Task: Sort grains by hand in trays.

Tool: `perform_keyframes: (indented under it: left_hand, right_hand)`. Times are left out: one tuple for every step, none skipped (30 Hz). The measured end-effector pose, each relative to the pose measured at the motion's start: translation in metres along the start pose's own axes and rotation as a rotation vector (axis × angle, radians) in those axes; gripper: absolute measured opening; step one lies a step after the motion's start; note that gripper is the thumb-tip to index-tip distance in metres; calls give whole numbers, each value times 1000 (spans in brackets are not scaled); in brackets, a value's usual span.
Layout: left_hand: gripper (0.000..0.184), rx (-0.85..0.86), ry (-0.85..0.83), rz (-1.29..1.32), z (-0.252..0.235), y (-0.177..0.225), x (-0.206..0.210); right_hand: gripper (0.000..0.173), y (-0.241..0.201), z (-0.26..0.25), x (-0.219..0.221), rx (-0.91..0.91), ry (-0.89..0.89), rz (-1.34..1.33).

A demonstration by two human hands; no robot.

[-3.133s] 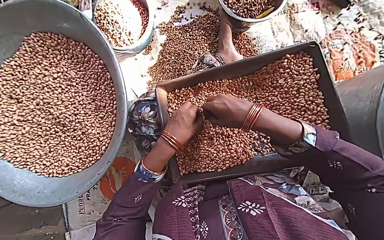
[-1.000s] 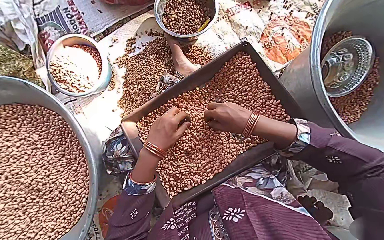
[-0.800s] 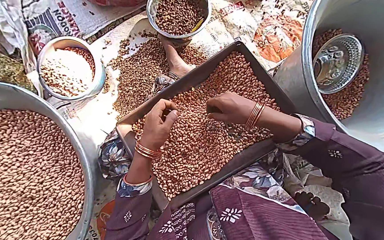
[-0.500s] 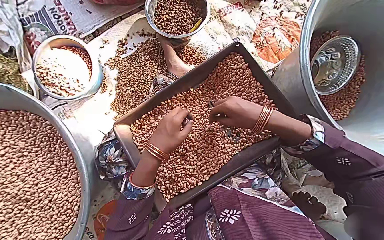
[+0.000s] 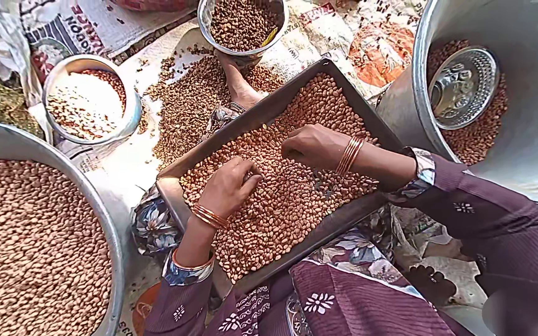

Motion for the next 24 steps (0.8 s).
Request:
perform_keyframes:
  left_hand:
    - [15,-21,38,39,-3,0,-6]
    - [14,-65,76,113,-5,-1,-11]
    - [13,-132,103,230,-6,-3,-15]
    - [11,-204,111,377,-7,-6,-17]
    - [11,-262,103,535,-7,-7,-17]
    - [15,-306,86,690,-7,-6,-14]
    - [18,-345,53,813,-7,-5,-10]
    - [21,-373,22,864,-8,-2,-6]
    - [21,-373,-10,820,-11,0,-4]
    - [19,-344,-23,691,-16,3,-3]
    - [17,-299,-26,524,-21,7,-3]
    - [14,-228,-32,358,-27,14,-2]
    - [13,-149,-30,211,-33,22,1]
    - [14,-84,-28,89,-38,28,7]
    - [16,-46,-42,-7,-42,32,15]
    - [17,-26,-58,-83,-45,36,22]
    - [19,-25,-84,-142,-47,38,28]
    - [22,-25,-97,-189,-47,40,32]
    - [22,-17,-92,-222,-47,42,35]
    - [21,-3,-77,-245,-47,43,36]
    - [19,8,-65,-258,-47,45,37]
    - [18,15,-59,-267,-47,47,37]
    - [17,18,-55,-277,-47,48,38]
    - [16,13,-53,-285,-47,49,39]
  right_hand:
    - [14,1,-4,6,12,-24,-1]
    - [14,2,-8,12,43,-57,12]
    - [13,4,-10,17,73,-80,39]
    - [13,4,-12,20,92,-96,66]
    - [14,4,-13,19,102,-109,88]
    - [15,4,-13,16,108,-115,96]
    - [15,4,-13,12,106,-102,94]
    - [15,6,-13,6,111,-86,90]
    - [15,7,-12,0,125,-77,87]
    - [15,8,-11,-4,127,-70,84]
    - [16,8,-10,-6,116,-64,77]
    - [16,8,-9,-5,95,-61,64]
    - [15,9,-8,-2,78,-67,58]
    - [14,10,-8,4,87,-85,57]
    - [13,12,-8,10,110,-100,65]
    - [12,12,-9,16,143,-120,78]
    - [13,13,-10,20,168,-137,91]
    - [14,13,-10,21,170,-143,100]
    - [14,13,-10,20,153,-140,91]
    - [13,15,-10,18,126,-131,70]
    - [13,18,-10,15,106,-121,44]
    - [12,23,-10,11,114,-108,22]
    - [12,27,-10,4,150,-95,18]
    - [11,29,-8,-5,190,-81,25]
Point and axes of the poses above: each hand's wrist, its own z-axis away from the middle knuckle, its own x-axis out of the palm, y = z × x, the point moved 8 cm from there along -z, towards the middle knuckle, and after that the axes turned 9 degrees about -z, right-handed, at the moved point
